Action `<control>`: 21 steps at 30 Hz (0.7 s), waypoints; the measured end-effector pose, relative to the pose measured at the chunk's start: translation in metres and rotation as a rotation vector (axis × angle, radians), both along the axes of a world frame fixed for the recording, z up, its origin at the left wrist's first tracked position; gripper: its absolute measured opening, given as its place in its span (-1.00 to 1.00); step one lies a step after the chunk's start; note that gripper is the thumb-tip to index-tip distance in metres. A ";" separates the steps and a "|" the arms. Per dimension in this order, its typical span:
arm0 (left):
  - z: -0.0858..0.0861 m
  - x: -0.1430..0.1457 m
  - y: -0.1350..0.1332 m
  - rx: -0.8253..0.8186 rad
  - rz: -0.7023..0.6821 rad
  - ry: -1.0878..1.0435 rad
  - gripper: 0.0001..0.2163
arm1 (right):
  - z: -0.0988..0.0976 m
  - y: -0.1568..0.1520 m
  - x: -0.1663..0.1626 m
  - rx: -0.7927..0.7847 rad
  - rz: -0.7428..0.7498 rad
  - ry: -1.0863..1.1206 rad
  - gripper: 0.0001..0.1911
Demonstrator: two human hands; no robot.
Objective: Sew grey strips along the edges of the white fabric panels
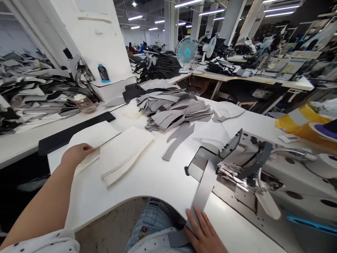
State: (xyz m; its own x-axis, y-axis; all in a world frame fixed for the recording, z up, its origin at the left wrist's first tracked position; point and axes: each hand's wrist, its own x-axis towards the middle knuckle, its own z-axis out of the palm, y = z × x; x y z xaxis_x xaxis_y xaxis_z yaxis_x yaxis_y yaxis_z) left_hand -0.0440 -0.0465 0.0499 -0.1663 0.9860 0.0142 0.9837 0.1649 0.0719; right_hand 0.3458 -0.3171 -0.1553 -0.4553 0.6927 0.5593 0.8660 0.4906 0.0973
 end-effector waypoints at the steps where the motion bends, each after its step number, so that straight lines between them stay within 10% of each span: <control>1: -0.002 -0.008 0.003 -0.031 0.028 -0.019 -0.64 | 0.000 0.000 0.000 -0.001 0.002 -0.002 -0.82; 14: -0.012 -0.017 0.026 0.055 0.095 -0.043 -0.51 | -0.003 -0.003 -0.005 -0.052 0.011 0.054 -0.74; 21: -0.050 0.046 0.016 -0.070 -0.483 0.150 -0.53 | 0.000 -0.003 -0.002 -0.079 0.014 0.066 -0.80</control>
State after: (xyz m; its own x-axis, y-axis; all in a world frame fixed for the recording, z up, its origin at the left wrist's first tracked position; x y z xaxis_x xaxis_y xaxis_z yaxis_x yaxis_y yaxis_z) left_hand 0.0016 -0.0302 0.0003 0.3073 0.9494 -0.0657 0.9475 -0.3116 -0.0712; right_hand 0.3436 -0.3205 -0.1555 -0.4294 0.7294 0.5325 0.8622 0.5066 0.0012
